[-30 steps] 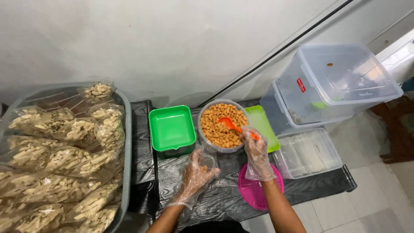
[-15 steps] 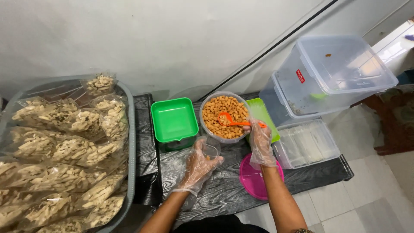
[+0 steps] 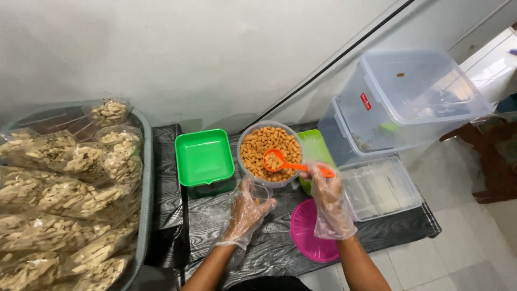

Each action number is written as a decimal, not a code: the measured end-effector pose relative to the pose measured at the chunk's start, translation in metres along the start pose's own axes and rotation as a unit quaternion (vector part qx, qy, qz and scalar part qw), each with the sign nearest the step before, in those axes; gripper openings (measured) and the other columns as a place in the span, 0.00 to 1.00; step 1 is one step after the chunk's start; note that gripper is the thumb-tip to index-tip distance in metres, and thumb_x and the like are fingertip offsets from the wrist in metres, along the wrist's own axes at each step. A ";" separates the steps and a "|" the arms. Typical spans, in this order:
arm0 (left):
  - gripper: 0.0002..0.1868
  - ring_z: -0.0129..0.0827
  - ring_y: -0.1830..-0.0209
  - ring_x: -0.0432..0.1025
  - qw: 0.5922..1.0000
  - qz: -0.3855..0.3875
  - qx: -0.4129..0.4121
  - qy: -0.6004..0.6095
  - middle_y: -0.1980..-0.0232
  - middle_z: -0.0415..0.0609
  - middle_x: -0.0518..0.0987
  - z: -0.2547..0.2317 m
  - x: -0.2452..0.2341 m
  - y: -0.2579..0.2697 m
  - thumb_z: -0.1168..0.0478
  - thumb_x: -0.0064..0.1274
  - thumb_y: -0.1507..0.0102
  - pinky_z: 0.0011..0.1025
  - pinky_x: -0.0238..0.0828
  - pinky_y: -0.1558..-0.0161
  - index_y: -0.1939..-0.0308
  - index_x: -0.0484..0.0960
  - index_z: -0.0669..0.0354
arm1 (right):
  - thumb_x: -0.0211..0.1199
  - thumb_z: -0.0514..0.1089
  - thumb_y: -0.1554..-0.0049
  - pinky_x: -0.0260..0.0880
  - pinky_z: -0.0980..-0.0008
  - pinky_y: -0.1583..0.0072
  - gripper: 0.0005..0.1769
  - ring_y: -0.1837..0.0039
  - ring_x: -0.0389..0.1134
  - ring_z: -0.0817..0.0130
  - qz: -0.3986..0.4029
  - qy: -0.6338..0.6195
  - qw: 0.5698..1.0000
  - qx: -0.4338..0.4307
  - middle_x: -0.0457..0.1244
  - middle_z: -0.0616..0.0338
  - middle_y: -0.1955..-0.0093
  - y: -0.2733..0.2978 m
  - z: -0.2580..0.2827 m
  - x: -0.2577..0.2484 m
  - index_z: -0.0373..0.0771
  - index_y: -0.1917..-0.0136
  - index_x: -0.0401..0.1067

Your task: Scooping small snacks from a large bowl into individual plastic bags for packaging.

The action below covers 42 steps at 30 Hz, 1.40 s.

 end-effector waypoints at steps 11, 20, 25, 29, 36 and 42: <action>0.57 0.43 0.43 0.80 0.983 -0.093 0.140 0.079 0.37 0.52 0.79 0.041 0.021 -0.031 0.41 0.72 0.54 0.39 0.80 0.50 0.28 0.58 0.53 | 0.57 0.30 0.41 0.65 0.56 0.34 0.26 0.59 0.67 0.72 0.245 0.290 0.749 -0.543 0.69 0.69 0.53 0.088 0.046 0.013 0.40 0.29 0.67; 0.52 0.46 0.33 0.73 0.998 -0.022 -0.038 0.034 0.34 0.48 0.78 0.024 0.003 -0.016 0.42 0.71 0.51 0.43 0.71 0.34 0.29 0.59 0.39 | 0.68 0.38 0.45 0.73 0.51 0.56 0.20 0.64 0.67 0.51 0.076 0.278 0.661 -0.693 0.70 0.53 0.50 -0.021 -0.072 -0.017 0.47 0.39 0.74; 0.52 0.47 0.33 0.72 0.997 -0.011 -0.048 0.055 0.32 0.51 0.77 0.017 -0.002 -0.015 0.45 0.71 0.51 0.44 0.71 0.34 0.28 0.59 0.40 | 0.67 0.42 0.44 0.73 0.54 0.50 0.13 0.61 0.70 0.55 0.105 0.269 0.741 -0.606 0.71 0.58 0.53 -0.013 -0.053 -0.003 0.48 0.45 0.77; 0.51 0.49 0.33 0.72 0.997 -0.009 -0.038 0.060 0.34 0.52 0.78 0.022 0.000 -0.020 0.46 0.72 0.51 0.43 0.73 0.35 0.29 0.60 0.42 | 0.67 0.48 0.43 0.73 0.59 0.43 0.07 0.58 0.73 0.59 0.147 0.250 0.827 -0.481 0.72 0.63 0.57 -0.006 -0.034 0.010 0.49 0.52 0.82; 0.49 0.51 0.34 0.72 0.999 -0.014 -0.026 0.038 0.36 0.53 0.78 0.026 0.006 -0.028 0.46 0.73 0.53 0.45 0.74 0.36 0.32 0.65 0.45 | 0.69 0.34 0.45 0.77 0.45 0.44 0.12 0.51 0.68 0.48 0.082 0.306 0.673 -0.669 0.67 0.47 0.53 0.013 -0.012 0.011 0.36 0.48 0.74; 0.51 0.49 0.31 0.70 0.999 0.001 -0.032 0.026 0.33 0.52 0.77 0.027 0.009 -0.033 0.47 0.71 0.50 0.44 0.70 0.34 0.28 0.60 0.44 | 0.69 0.41 0.44 0.69 0.50 0.35 0.04 0.57 0.74 0.49 0.175 0.198 0.875 -0.406 0.73 0.52 0.58 -0.028 -0.047 0.011 0.39 0.56 0.80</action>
Point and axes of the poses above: each hand's wrist, its own y-axis away from the middle knuckle, its own x-axis out of the palm, z = x × y, the point moved 5 cm from there along -y, towards the middle knuckle
